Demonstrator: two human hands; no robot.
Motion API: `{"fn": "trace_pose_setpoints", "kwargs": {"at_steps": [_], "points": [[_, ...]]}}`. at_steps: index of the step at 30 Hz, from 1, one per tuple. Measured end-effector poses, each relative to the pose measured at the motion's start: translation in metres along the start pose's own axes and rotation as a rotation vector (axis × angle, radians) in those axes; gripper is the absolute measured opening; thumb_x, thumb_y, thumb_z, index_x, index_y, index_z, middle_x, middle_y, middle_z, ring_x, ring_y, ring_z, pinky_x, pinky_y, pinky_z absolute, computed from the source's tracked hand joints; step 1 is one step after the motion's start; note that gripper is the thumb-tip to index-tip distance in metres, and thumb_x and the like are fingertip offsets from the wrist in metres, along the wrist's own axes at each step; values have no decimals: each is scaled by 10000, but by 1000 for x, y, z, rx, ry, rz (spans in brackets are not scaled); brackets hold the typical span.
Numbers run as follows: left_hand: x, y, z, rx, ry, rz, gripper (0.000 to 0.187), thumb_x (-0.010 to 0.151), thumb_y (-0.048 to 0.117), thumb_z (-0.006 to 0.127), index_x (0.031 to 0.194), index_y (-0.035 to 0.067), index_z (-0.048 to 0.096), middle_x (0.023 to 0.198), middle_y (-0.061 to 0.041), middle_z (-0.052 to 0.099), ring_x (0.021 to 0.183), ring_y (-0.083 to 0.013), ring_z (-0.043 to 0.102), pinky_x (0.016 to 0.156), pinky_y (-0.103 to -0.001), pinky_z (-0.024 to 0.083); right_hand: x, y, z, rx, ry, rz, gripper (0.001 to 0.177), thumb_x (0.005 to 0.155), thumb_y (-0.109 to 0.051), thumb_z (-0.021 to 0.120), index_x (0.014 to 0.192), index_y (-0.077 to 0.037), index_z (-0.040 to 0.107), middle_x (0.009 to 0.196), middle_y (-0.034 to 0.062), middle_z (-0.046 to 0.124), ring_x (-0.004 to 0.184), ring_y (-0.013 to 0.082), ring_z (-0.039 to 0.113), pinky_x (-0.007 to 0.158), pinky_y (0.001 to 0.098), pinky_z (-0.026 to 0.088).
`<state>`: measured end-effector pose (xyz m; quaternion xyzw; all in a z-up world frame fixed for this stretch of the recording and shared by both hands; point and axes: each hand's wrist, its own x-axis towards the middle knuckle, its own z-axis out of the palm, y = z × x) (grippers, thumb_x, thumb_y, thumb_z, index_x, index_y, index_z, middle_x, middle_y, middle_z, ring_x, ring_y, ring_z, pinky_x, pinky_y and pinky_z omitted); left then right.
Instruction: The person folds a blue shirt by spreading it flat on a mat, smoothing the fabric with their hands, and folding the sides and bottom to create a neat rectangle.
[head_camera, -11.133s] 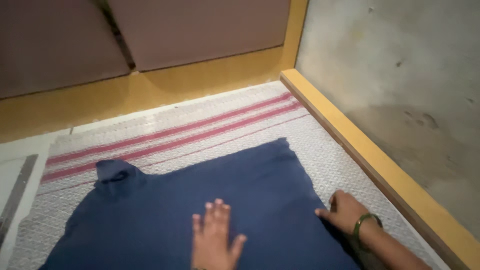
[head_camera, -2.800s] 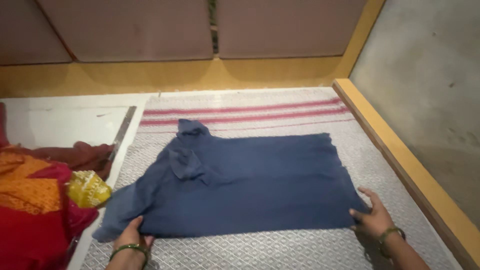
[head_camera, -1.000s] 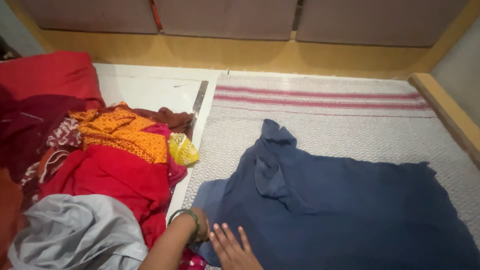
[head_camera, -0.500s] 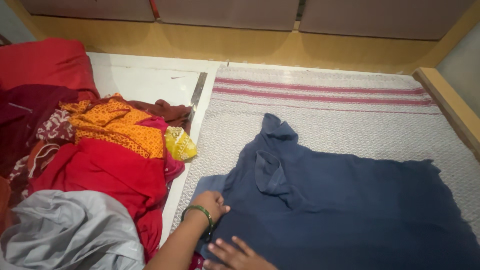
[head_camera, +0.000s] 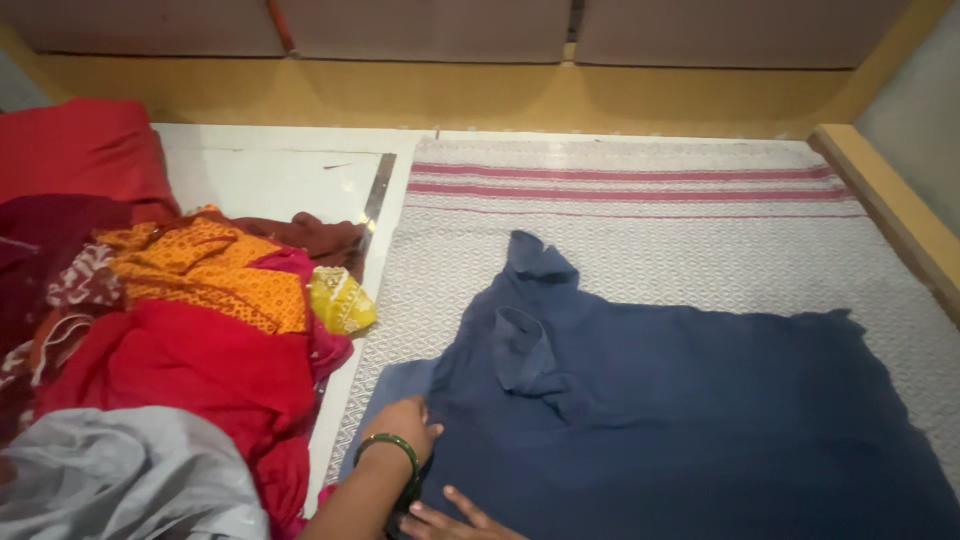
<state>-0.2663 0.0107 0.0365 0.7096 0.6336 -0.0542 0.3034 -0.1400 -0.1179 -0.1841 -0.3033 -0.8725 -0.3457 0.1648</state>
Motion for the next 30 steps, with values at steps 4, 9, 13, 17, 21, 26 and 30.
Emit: {"fn": "trace_pose_setpoints", "kwargs": {"at_steps": [4, 9, 13, 17, 21, 26, 30], "points": [[-27, 25, -18, 46, 154, 80, 438, 784, 260, 833, 1121, 109, 598, 1200, -113, 601, 1144, -332, 632, 959, -433, 520, -5, 35, -8, 993, -375, 201, 481, 1082, -180, 464, 1559, -119, 489, 1640, 87, 417, 1557, 369, 285, 1207, 523, 302], [-67, 73, 0, -194, 228, 641, 279, 858, 142, 695, 1126, 110, 626, 1162, -144, 611, 1064, -384, 635, 880, -459, 524, -40, 131, -126, 907, -313, 266, 458, 1057, -162, 526, 1514, -127, 551, 1631, 112, 477, 1572, 347, 388, 1255, 494, 307], [-70, 112, 56, -304, 47, 1029, 318, 935, 134, 628, 1224, 13, 579, 1241, -192, 597, 1174, -385, 586, 981, -457, 484, -80, 171, -166, 913, -499, 397, 521, 885, -235, 610, 1360, -28, 549, 1487, 216, 473, 1457, 392, 397, 1214, 527, 296], [-44, 138, 98, -191, 123, 1224, 333, 996, 177, 619, 1265, -14, 576, 1281, -205, 588, 1266, -380, 524, 1084, -496, 406, -134, 176, -160, 757, -454, 328, 539, 1055, -346, 557, 1463, 2, 502, 1513, 286, 414, 1465, 422, 334, 1207, 535, 236], [-12, 158, 104, -112, 425, 1043, 307, 914, 191, 626, 1187, 49, 636, 1227, -130, 647, 1247, -326, 531, 1019, -503, 362, -156, 180, -161, 631, -503, 196, 549, 1036, -248, 476, 1566, -103, 477, 1606, 185, 417, 1545, 329, 341, 1260, 546, 179], [8, 158, 78, 77, 472, 939, 209, 904, 222, 634, 1055, 99, 710, 1089, -58, 690, 1132, -261, 582, 969, -490, 349, -143, 180, -162, 656, -535, 172, 590, 1029, -247, 469, 1606, -155, 390, 1704, 186, 274, 1564, 347, 256, 1245, 565, 133], [15, 153, 56, 192, 293, 979, 254, 873, 361, 689, 976, 133, 734, 959, -44, 665, 1026, -264, 577, 939, -474, 359, -140, 181, -164, 677, -535, 228, 613, 1018, -231, 477, 1622, -175, 384, 1713, 193, 250, 1586, 345, 212, 1253, 556, 130]]}}
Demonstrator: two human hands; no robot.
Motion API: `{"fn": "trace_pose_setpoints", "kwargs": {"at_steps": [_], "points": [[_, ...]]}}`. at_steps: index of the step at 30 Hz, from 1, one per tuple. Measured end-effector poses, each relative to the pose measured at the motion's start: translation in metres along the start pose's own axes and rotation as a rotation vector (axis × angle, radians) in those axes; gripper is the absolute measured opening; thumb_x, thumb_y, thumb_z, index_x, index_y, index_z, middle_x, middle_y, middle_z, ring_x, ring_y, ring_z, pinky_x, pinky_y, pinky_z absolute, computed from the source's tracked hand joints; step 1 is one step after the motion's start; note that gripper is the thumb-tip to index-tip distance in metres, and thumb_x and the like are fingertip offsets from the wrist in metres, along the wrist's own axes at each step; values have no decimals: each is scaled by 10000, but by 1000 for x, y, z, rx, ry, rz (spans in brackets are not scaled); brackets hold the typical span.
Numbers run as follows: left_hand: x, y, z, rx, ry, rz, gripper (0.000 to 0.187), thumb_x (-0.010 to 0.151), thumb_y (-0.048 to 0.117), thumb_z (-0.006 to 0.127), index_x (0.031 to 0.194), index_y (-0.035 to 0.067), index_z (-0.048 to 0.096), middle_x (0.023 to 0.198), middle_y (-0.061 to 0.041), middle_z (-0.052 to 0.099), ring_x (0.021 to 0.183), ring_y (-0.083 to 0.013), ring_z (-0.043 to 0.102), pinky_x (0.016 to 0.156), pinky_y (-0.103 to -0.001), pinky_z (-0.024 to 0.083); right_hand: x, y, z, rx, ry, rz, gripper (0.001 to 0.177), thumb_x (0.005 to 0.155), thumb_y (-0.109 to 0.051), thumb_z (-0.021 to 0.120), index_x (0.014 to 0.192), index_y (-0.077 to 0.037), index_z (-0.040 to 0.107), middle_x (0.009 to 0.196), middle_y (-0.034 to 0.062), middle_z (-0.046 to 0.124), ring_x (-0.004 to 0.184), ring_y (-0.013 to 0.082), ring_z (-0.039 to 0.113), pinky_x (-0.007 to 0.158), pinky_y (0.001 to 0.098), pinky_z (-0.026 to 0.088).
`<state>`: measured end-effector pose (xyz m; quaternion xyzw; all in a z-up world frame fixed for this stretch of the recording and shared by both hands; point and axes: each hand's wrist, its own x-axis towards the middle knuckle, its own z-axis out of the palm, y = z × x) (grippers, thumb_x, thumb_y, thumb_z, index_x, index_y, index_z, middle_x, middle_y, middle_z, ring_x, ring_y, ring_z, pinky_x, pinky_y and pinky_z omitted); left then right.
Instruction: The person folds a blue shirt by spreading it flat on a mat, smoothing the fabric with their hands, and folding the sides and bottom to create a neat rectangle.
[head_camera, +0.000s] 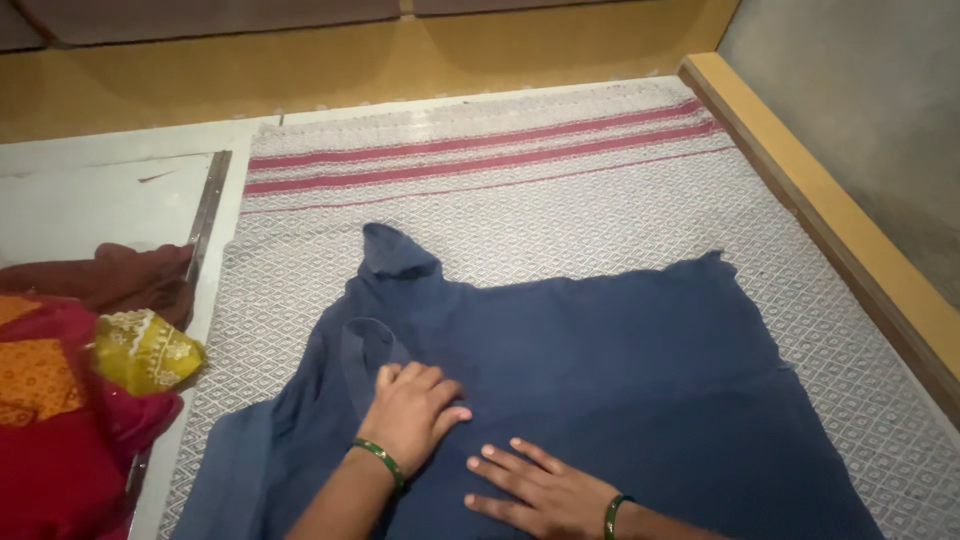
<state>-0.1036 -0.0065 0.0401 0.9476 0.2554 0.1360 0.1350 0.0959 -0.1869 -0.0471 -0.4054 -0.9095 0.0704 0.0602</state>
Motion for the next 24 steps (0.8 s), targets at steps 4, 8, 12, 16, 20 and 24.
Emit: {"fn": "trace_pose_setpoints", "kwargs": {"at_steps": [4, 8, 12, 16, 20, 24], "points": [[9, -5, -4, 132, -33, -3, 266, 825, 364, 707, 958, 134, 717, 916, -34, 641, 994, -260, 570, 927, -470, 364, 4, -2, -9, 26, -33, 75, 652, 993, -200, 485, 1629, -190, 342, 1696, 211, 191, 1573, 349, 148, 1216, 578, 88], [7, 5, 4, 209, 25, -43, 187, 844, 279, 701, 965, 137, 693, 935, -45, 626, 1001, -267, 566, 941, -456, 375, 5, -2, -15, 104, -160, 120, 737, 919, -137, 514, 1620, -167, 288, 1688, 232, 152, 1571, 367, 105, 1211, 591, 56], [-7, 29, 25, 137, 230, -37, 356, 787, 75, 630, 1141, 110, 652, 1089, -97, 603, 1051, -293, 575, 909, -437, 426, 5, -1, -4, -70, 42, 58, 706, 933, -168, 539, 1616, -160, 358, 1677, 227, 231, 1557, 355, 170, 1214, 565, 97], [-31, 61, 68, -488, 135, -131, 353, 962, 252, 621, 1277, 93, 605, 1328, -102, 602, 1263, -280, 580, 1096, -449, 450, -7, 5, -7, 151, 39, 174, 661, 930, -155, 556, 1566, -49, 408, 1668, 226, 285, 1605, 362, 183, 1285, 526, 128], [-46, 56, 118, -281, 202, 115, 783, 882, 479, 684, 1455, -10, 469, 1534, -212, 430, 1456, -378, 348, 1145, -611, 180, -29, 7, -23, 77, 42, 222, 656, 972, -250, 603, 1565, -47, 409, 1677, 197, 320, 1620, 342, 239, 1314, 556, 111], [-45, 47, 154, 65, 430, 198, 1056, 856, 805, 460, 1552, 23, 324, 1612, -169, 301, 1516, -317, 226, 1189, -623, 101, -99, 23, -71, 117, -139, 316, 851, 861, -401, 661, 1570, -85, 313, 1657, 212, 221, 1513, 387, 146, 1176, 559, 55]]}}
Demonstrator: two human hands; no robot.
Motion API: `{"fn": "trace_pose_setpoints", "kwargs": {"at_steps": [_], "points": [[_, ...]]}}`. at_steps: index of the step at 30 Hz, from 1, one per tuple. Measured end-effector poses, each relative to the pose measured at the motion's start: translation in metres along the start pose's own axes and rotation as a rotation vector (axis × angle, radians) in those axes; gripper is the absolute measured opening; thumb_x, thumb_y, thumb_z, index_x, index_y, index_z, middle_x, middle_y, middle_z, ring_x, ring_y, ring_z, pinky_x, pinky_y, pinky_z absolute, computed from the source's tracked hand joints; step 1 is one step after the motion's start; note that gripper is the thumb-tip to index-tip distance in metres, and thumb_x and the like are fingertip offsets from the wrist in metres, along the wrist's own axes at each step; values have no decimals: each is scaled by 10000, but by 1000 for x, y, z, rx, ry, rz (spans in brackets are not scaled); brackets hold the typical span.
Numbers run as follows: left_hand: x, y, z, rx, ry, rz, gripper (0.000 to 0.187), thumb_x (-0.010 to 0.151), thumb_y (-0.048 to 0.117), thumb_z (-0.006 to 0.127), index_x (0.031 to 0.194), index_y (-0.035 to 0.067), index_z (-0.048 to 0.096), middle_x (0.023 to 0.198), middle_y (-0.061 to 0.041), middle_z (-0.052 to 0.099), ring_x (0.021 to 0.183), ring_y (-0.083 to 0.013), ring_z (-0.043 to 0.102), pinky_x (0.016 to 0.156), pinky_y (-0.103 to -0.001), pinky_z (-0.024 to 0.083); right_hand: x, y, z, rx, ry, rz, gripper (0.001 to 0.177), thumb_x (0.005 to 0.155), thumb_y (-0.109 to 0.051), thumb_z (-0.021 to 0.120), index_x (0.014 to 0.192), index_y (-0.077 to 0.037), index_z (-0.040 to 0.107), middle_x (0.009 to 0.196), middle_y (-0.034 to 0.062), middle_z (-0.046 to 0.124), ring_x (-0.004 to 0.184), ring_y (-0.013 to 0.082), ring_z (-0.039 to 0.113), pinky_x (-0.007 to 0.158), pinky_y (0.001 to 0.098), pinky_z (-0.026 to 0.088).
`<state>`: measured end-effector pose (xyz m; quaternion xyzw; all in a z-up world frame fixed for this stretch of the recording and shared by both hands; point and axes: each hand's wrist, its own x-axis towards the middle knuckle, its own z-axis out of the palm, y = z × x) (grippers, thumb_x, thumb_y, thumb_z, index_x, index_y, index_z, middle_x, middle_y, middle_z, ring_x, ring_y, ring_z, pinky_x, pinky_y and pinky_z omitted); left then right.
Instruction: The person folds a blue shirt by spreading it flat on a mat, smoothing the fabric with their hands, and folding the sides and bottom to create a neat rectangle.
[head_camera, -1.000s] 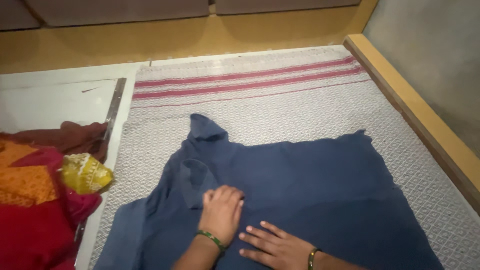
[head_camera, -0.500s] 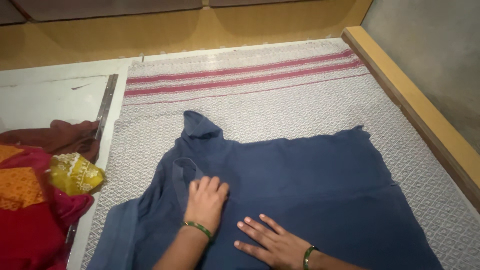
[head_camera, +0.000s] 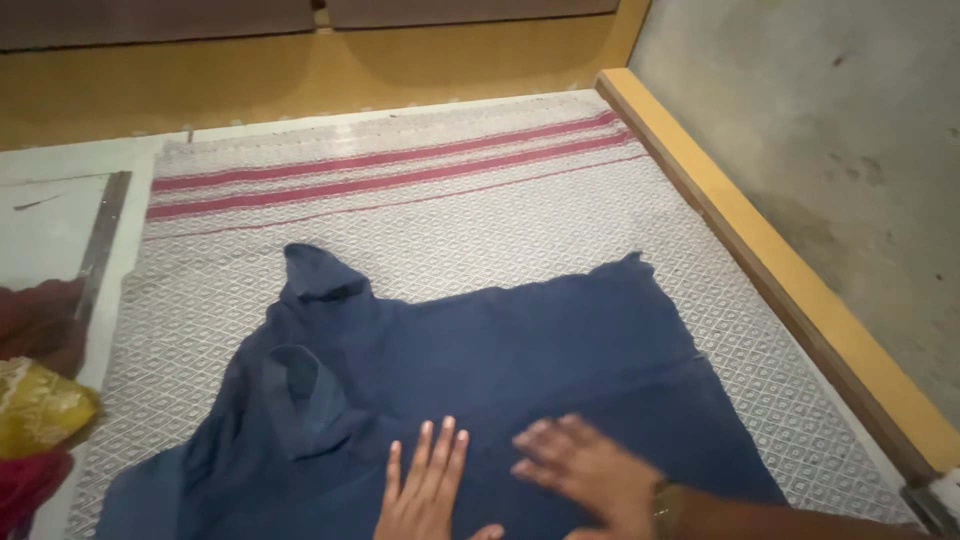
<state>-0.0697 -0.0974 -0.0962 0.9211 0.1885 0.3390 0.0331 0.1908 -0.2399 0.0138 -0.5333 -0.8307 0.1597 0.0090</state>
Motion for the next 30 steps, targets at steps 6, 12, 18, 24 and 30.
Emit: {"fn": "trace_pose_setpoints", "kwargs": {"at_steps": [6, 12, 18, 24, 30], "points": [[-13, -5, 25, 337, -159, -91, 652, 905, 272, 405, 1541, 140, 352, 1631, -55, 319, 1506, -229, 262, 1204, -622, 137, -96, 54, -20, -142, 362, 538, 865, 891, -541, 578, 1551, -81, 262, 1628, 162, 223, 1516, 328, 145, 1188, 493, 82], [4, 1, -7, 216, -97, -25, 940, 831, 673, 372, 1540, 60, 303, 1614, -117, 289, 1511, -273, 216, 1184, -627, 89, -94, 53, -13, -164, 346, 618, 899, 890, -563, 578, 1597, -101, 268, 1678, 145, 206, 1559, 310, 132, 1190, 495, 62], [7, 2, -17, 138, -53, 14, 1332, 686, 1021, 352, 1528, -9, 289, 1611, -171, 280, 1518, -320, 206, 1184, -624, 61, -47, 12, -39, -74, 295, 739, 850, 886, -586, 587, 1509, -83, 302, 1686, 181, 137, 1541, 336, 50, 1215, 522, 15], [-14, -19, 25, 420, -188, -72, 690, 870, 360, 425, 1533, 179, 363, 1618, -24, 333, 1488, -197, 291, 1191, -600, 177, -15, -25, -33, -18, -81, 67, 831, 959, -540, 567, 1627, -171, 237, 1694, 182, 96, 1557, 357, 17, 1161, 632, -54], [-24, -27, 37, 461, 6, -27, 561, 969, 262, 373, 1520, 191, 453, 1587, -19, 432, 1437, -181, 422, 1179, -561, 283, -93, 29, -44, -52, -108, 632, 860, 897, -634, 490, 1614, -297, 154, 1730, 19, 11, 1586, 216, -54, 1251, 511, -45]]}}
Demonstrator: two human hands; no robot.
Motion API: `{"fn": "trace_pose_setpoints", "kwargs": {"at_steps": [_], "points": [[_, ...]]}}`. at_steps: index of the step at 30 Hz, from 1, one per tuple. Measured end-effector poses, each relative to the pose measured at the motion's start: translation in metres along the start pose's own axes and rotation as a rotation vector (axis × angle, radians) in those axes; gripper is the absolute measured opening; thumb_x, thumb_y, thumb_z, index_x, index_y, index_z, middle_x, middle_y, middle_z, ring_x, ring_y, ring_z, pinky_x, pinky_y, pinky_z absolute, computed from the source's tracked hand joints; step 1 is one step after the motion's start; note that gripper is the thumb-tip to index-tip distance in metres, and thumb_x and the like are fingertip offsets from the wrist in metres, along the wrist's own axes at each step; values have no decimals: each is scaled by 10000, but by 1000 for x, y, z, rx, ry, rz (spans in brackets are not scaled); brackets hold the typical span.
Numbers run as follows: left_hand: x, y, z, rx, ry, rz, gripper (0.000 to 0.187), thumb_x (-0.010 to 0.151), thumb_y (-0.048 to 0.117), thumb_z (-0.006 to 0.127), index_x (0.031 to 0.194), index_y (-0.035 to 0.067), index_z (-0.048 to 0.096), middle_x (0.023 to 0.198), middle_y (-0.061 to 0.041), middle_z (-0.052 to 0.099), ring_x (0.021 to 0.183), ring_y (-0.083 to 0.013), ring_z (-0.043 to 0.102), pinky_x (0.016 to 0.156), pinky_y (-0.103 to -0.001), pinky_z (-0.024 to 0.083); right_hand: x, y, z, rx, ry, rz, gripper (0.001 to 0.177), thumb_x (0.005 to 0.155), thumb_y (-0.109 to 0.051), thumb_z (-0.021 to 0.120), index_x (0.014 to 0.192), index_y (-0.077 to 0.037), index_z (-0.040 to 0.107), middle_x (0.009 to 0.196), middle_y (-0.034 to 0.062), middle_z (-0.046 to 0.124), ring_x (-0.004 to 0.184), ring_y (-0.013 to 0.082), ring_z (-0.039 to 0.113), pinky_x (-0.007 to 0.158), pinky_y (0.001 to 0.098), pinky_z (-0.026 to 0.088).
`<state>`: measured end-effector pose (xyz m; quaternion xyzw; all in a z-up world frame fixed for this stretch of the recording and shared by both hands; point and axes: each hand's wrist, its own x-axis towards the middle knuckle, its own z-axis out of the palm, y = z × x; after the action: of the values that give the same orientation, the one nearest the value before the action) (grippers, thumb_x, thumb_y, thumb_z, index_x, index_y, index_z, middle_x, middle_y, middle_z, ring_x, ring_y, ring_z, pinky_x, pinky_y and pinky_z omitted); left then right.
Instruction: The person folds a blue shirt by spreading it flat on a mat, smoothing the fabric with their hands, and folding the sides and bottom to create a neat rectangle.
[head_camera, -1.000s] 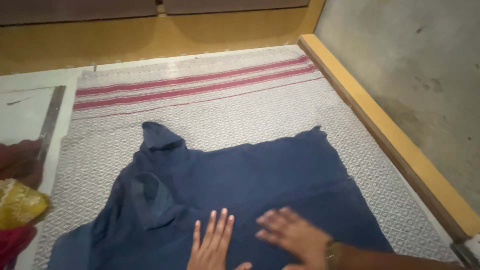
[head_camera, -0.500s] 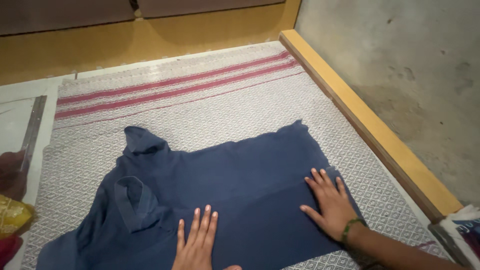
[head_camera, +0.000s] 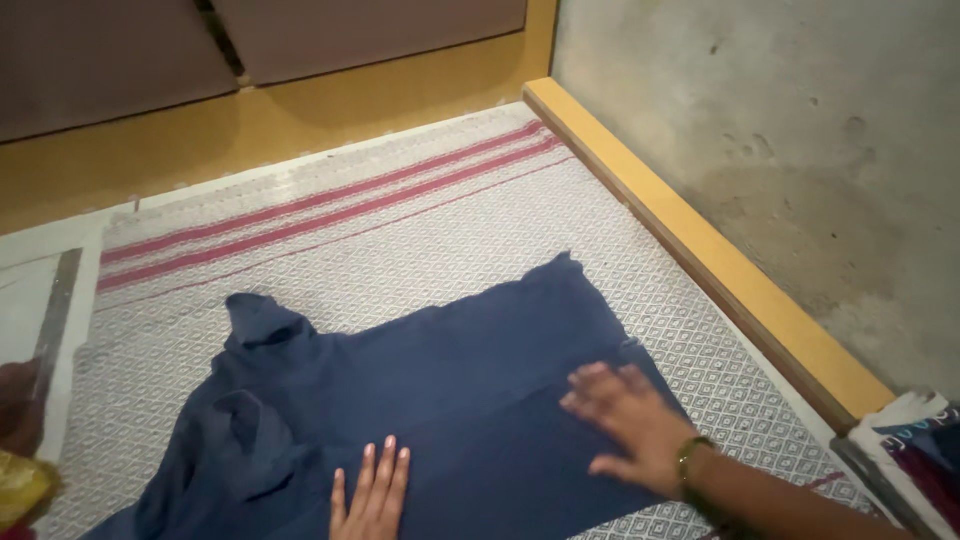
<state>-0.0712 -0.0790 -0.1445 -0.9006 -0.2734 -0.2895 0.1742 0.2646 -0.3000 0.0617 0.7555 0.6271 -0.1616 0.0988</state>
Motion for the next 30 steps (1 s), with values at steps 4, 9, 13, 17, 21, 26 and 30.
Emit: {"fn": "trace_pose_setpoints", "kwargs": {"at_steps": [4, 9, 13, 17, 21, 26, 30], "points": [[-5, -3, 9, 16, -6, -19, 555, 965, 261, 373, 1511, 214, 465, 1576, 0, 443, 1422, -163, 436, 1182, -551, 293, -6, 27, 17, -36, 391, 8, 910, 916, -647, 493, 1628, -183, 165, 1709, 94, 65, 1563, 292, -23, 1206, 554, 2], [-9, -11, 27, 36, -89, 41, 586, 922, 218, 380, 1504, 195, 446, 1577, -29, 432, 1436, -196, 408, 1168, -578, 257, -7, 18, 1, -85, -20, 196, 880, 985, -677, 381, 1623, -218, -13, 1708, 49, -92, 1566, 257, -118, 1245, 516, -41], [18, -9, 7, 98, 105, 166, 585, 980, 239, 387, 1552, 121, 420, 1583, -96, 437, 1473, -243, 368, 1173, -612, 198, -8, 8, -29, -146, -138, 192, 870, 1036, -674, 316, 1637, -206, -102, 1726, 55, -169, 1591, 272, -147, 1264, 511, -7], [59, -58, -96, -271, -448, 88, 583, 941, 296, 530, 1503, 148, 475, 1514, -71, 506, 1430, -233, 437, 1185, -521, 254, -3, -3, -31, -200, -334, 267, 899, 1033, -718, 293, 1649, -253, -168, 1738, 27, -227, 1613, 253, -145, 1284, 552, 27], [55, -146, -163, -664, -1002, -304, 604, 889, 371, 722, 1437, 184, 550, 1422, -38, 598, 1373, -220, 529, 1200, -399, 329, 23, 14, -13, -341, -441, 301, 893, 1044, -727, 306, 1662, -265, -143, 1752, 24, -184, 1624, 244, -70, 1273, 620, 65], [-7, -217, -116, -1384, -510, -1000, 580, 866, 465, 743, 1320, 106, 710, 1092, -51, 755, 971, -189, 670, 880, -324, 550, 59, -14, -5, -376, -265, 261, 583, 1024, -421, 513, 1571, -284, 364, 1655, 15, 352, 1562, 197, 295, 1287, 621, 175], [2, -213, -89, -1276, -581, -1548, 690, 916, 657, 567, 1303, 96, 676, 1028, -69, 707, 816, -208, 559, 679, -350, 400, 78, -115, -28, 42, -145, 149, 469, 875, -454, 748, 1289, -253, 660, 1348, 4, 662, 1317, 242, 589, 1183, 374, 432]]}}
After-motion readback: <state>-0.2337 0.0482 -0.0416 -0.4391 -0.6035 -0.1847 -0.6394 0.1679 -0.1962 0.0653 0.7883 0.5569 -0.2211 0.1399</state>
